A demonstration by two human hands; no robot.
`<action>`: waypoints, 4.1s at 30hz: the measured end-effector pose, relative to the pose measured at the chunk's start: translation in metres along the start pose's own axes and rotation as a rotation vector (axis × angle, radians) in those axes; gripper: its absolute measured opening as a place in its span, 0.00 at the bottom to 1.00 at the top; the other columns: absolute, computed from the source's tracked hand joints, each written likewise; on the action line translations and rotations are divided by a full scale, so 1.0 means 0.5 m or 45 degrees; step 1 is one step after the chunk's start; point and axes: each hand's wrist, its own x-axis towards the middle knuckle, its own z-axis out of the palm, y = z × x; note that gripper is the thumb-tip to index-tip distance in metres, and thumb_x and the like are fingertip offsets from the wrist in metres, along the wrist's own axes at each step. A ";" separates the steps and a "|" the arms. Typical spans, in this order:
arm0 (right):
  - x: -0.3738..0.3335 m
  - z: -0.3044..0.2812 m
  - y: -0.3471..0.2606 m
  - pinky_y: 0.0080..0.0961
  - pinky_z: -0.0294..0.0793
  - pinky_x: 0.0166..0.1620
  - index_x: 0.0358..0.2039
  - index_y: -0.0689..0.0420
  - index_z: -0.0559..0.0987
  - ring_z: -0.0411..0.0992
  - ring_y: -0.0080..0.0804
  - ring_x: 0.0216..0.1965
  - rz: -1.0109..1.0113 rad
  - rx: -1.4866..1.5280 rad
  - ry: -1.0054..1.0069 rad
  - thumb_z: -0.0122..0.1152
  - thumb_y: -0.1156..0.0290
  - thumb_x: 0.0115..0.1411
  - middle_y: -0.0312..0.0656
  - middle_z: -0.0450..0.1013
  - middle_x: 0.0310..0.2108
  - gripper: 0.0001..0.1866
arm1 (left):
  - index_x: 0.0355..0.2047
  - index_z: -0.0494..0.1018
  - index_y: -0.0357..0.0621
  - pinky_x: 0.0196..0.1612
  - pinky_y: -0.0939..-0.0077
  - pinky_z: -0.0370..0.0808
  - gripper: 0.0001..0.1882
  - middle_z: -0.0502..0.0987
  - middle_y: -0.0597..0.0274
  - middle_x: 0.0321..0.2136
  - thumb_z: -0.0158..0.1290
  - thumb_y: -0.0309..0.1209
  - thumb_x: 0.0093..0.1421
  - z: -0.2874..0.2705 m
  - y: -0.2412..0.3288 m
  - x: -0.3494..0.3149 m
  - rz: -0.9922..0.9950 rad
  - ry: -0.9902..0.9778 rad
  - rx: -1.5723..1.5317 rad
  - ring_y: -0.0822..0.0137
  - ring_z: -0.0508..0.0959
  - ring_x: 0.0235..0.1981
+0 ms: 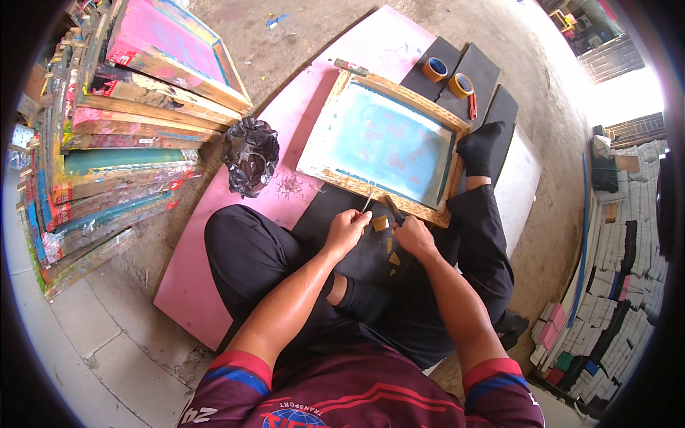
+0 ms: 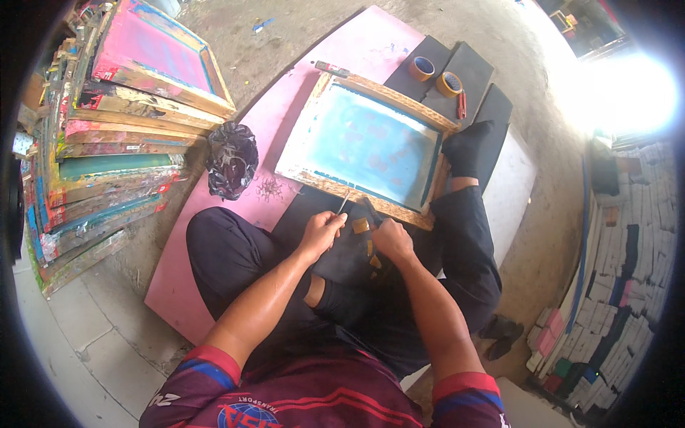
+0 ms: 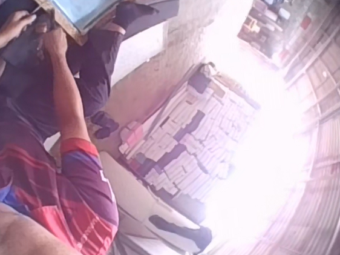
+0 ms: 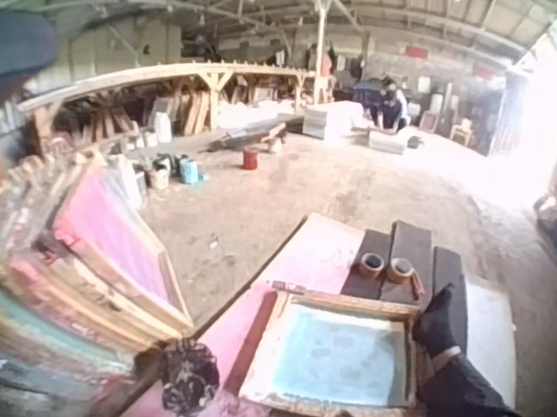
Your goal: The person sits on the floor and uses pliers to pull nails from the edge of a wooden frame. They repeatedly grip and extract nails along the frame's perimeter.
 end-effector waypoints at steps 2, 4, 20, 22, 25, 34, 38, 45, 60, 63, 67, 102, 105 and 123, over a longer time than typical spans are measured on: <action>0.000 0.004 0.000 0.50 0.75 0.55 0.46 0.65 0.81 0.76 0.60 0.53 -0.002 0.020 -0.006 0.56 0.49 0.67 0.63 0.78 0.48 0.27 | 0.28 0.74 0.41 0.13 0.80 0.60 0.19 0.71 0.69 0.17 0.57 0.44 0.68 -0.001 0.004 -0.003 -0.033 -0.011 -0.028 0.78 0.66 0.11; 0.007 0.017 0.008 0.51 0.74 0.55 0.46 0.65 0.80 0.75 0.62 0.53 -0.009 0.061 0.023 0.57 0.50 0.67 0.63 0.78 0.47 0.27 | 0.27 0.74 0.41 0.12 0.79 0.60 0.20 0.71 0.68 0.16 0.58 0.45 0.67 -0.004 -0.005 0.002 -0.045 -0.006 -0.079 0.78 0.66 0.10; -0.016 0.032 0.020 0.30 0.75 0.29 0.32 0.62 0.78 0.76 0.25 0.21 -0.342 0.601 -0.214 0.62 0.58 0.67 0.38 0.76 0.21 0.18 | 0.30 0.73 0.41 0.11 0.81 0.61 0.16 0.74 0.65 0.21 0.61 0.40 0.66 -0.034 0.019 -0.006 -0.022 0.108 -0.294 0.79 0.66 0.10; -0.026 0.025 -0.035 0.29 0.75 0.29 0.33 0.63 0.78 0.77 0.26 0.22 -0.474 0.623 -0.316 0.63 0.60 0.66 0.38 0.77 0.21 0.17 | 0.33 0.76 0.40 0.12 0.81 0.62 0.16 0.77 0.64 0.25 0.60 0.41 0.66 -0.063 0.044 -0.011 0.028 0.186 -0.370 0.78 0.67 0.10; -0.018 0.039 -0.125 0.31 0.77 0.30 0.32 0.66 0.79 0.79 0.32 0.22 -0.785 0.816 -0.500 0.63 0.61 0.64 0.42 0.78 0.21 0.17 | 0.36 0.79 0.39 0.12 0.80 0.62 0.15 0.78 0.65 0.27 0.56 0.41 0.69 -0.139 0.085 -0.018 -0.048 0.330 -0.418 0.77 0.67 0.10; -0.020 0.010 -0.269 0.35 0.80 0.37 0.53 0.60 0.74 0.81 0.34 0.43 -0.611 1.001 -1.198 0.63 0.66 0.64 0.45 0.80 0.44 0.19 | 0.39 0.79 0.39 0.14 0.78 0.64 0.11 0.74 0.66 0.25 0.58 0.36 0.65 -0.279 0.133 -0.046 -0.015 0.439 -0.459 0.76 0.69 0.12; -0.018 0.007 -0.281 0.37 0.81 0.38 0.56 0.60 0.72 0.81 0.36 0.44 -0.634 0.938 -1.228 0.62 0.65 0.65 0.47 0.80 0.46 0.22 | 0.36 0.78 0.39 0.14 0.78 0.64 0.11 0.76 0.65 0.26 0.60 0.36 0.65 -0.287 0.115 -0.031 0.010 0.518 -0.396 0.76 0.69 0.12; -0.032 0.012 -0.251 0.40 0.81 0.35 0.63 0.57 0.65 0.80 0.39 0.42 -0.437 1.071 -1.247 0.58 0.57 0.69 0.51 0.78 0.47 0.28 | 0.29 0.74 0.44 0.13 0.79 0.61 0.20 0.76 0.67 0.22 0.62 0.48 0.64 -0.287 0.111 0.014 -0.021 0.751 -0.403 0.77 0.67 0.12; -0.021 0.017 0.087 0.29 0.77 0.30 0.54 0.61 0.76 0.76 0.29 0.31 -0.230 1.317 -0.712 0.62 0.69 0.65 0.39 0.75 0.33 0.18 | 0.33 0.73 0.40 0.11 0.80 0.63 0.17 0.78 0.61 0.26 0.59 0.43 0.66 -0.114 0.072 0.026 -0.029 0.273 -0.235 0.77 0.67 0.09; -0.006 0.005 0.114 0.32 0.81 0.32 0.50 0.59 0.75 0.77 0.29 0.34 -0.154 1.214 -0.747 0.57 0.67 0.70 0.40 0.76 0.36 0.13 | 0.32 0.73 0.41 0.11 0.80 0.62 0.17 0.77 0.64 0.24 0.59 0.43 0.66 -0.106 0.049 0.024 -0.062 0.242 -0.137 0.78 0.66 0.10; 0.002 -0.008 0.110 0.33 0.81 0.32 0.47 0.57 0.73 0.78 0.29 0.36 -0.100 1.091 -0.764 0.56 0.62 0.71 0.40 0.76 0.37 0.12 | 0.32 0.73 0.42 0.12 0.80 0.62 0.17 0.76 0.65 0.22 0.59 0.43 0.66 -0.107 0.040 0.026 -0.080 0.208 -0.100 0.78 0.66 0.11; 0.041 0.133 0.083 0.42 0.78 0.39 0.41 0.63 0.82 0.81 0.46 0.34 -0.031 0.656 -0.060 0.61 0.48 0.66 0.51 0.80 0.28 0.25 | 0.36 0.76 0.38 0.12 0.81 0.63 0.15 0.79 0.62 0.25 0.61 0.40 0.65 -0.091 0.048 0.034 -0.031 0.094 -0.065 0.79 0.67 0.11; -0.009 0.121 0.048 0.35 0.77 0.32 0.38 0.62 0.81 0.79 0.32 0.24 -0.153 0.692 -0.182 0.62 0.50 0.66 0.43 0.78 0.23 0.24 | 0.41 0.78 0.37 0.14 0.82 0.64 0.16 0.82 0.59 0.31 0.61 0.40 0.65 -0.098 0.047 0.025 -0.064 -0.026 -0.091 0.79 0.68 0.13; -0.022 0.085 0.074 0.30 0.80 0.33 0.53 0.65 0.72 0.81 0.33 0.36 -0.315 1.113 -0.640 0.55 0.53 0.72 0.47 0.80 0.43 0.25 | 0.33 0.73 0.41 0.12 0.79 0.63 0.14 0.76 0.64 0.23 0.59 0.39 0.67 -0.119 0.014 0.049 -0.035 0.347 -0.141 0.78 0.67 0.11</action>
